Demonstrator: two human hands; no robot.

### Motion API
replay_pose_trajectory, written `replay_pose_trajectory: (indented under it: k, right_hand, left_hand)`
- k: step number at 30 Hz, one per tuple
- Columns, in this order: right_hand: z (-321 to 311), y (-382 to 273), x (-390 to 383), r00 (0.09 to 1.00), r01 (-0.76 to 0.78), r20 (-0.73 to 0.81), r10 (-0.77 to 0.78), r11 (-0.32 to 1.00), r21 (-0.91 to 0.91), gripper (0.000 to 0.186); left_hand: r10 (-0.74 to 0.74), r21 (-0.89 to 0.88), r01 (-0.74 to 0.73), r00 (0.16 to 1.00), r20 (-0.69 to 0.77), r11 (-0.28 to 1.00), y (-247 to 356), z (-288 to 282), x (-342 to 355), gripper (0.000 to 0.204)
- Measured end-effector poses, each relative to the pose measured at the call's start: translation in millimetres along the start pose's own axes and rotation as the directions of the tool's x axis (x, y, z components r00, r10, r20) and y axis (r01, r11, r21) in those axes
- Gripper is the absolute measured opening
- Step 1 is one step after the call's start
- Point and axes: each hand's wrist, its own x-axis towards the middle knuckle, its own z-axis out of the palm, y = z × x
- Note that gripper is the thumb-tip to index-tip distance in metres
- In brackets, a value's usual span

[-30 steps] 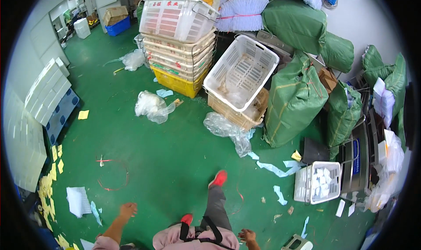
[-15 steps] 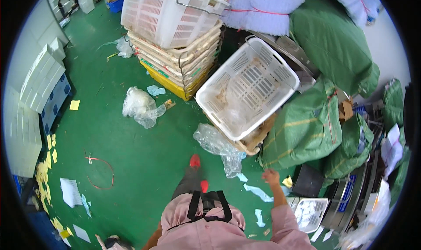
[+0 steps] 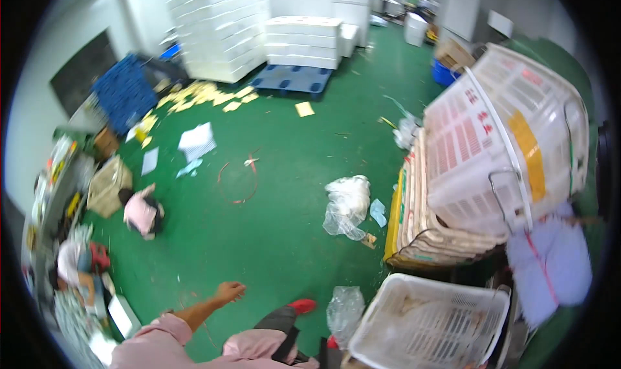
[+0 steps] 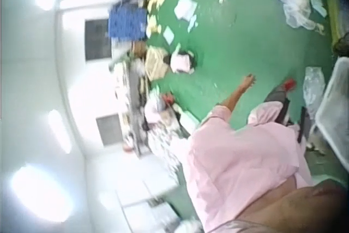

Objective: The person places ears of corn into a white foam container on a digital scale, then adds cold packs from a basket and closes the container with a lid.

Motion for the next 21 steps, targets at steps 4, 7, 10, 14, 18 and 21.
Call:
replay_pose_trajectory:
  k: [4,7,10,14,18,21]
  right_hand:
    - [16.7,-14.8,39.0,0.916,-0.223,0.402,-0.023,0.802,0.554,0.048]
    - [53.7,-55.1,97.7,0.721,-0.430,0.661,-0.210,0.613,0.663,0.044]
    - [84.2,-169.6,81.5,0.558,-0.430,0.758,-0.338,0.663,0.612,0.044]
    - [66.9,-279.9,38.2,0.406,-0.299,0.764,-0.501,0.717,0.629,0.044]
    - [67.8,-339.4,-8.6,0.267,-0.231,0.768,-0.582,0.735,0.637,0.045]
    - [70.6,-356.5,-34.9,0.199,-0.201,0.778,-0.597,0.752,0.628,0.045]
  left_hand:
    - [-0.262,-0.072,0.253,0.947,-0.184,0.965,-113.8,31.2,-102.9,0.035]
    - [-0.532,-0.064,0.528,0.842,-0.090,0.847,-193.0,98.0,-202.7,0.038]
    - [-0.200,0.677,0.027,0.963,0.179,0.735,-338.1,156.1,-252.3,0.035]
    - [-0.552,0.046,0.560,0.826,-0.114,0.828,-249.0,196.2,-326.8,0.031]
    - [-0.316,0.394,0.361,0.932,-0.175,0.845,-283.9,263.5,-340.1,0.033]
    - [-0.366,0.098,0.402,0.893,-0.261,0.910,-299.4,293.1,-340.7,0.033]
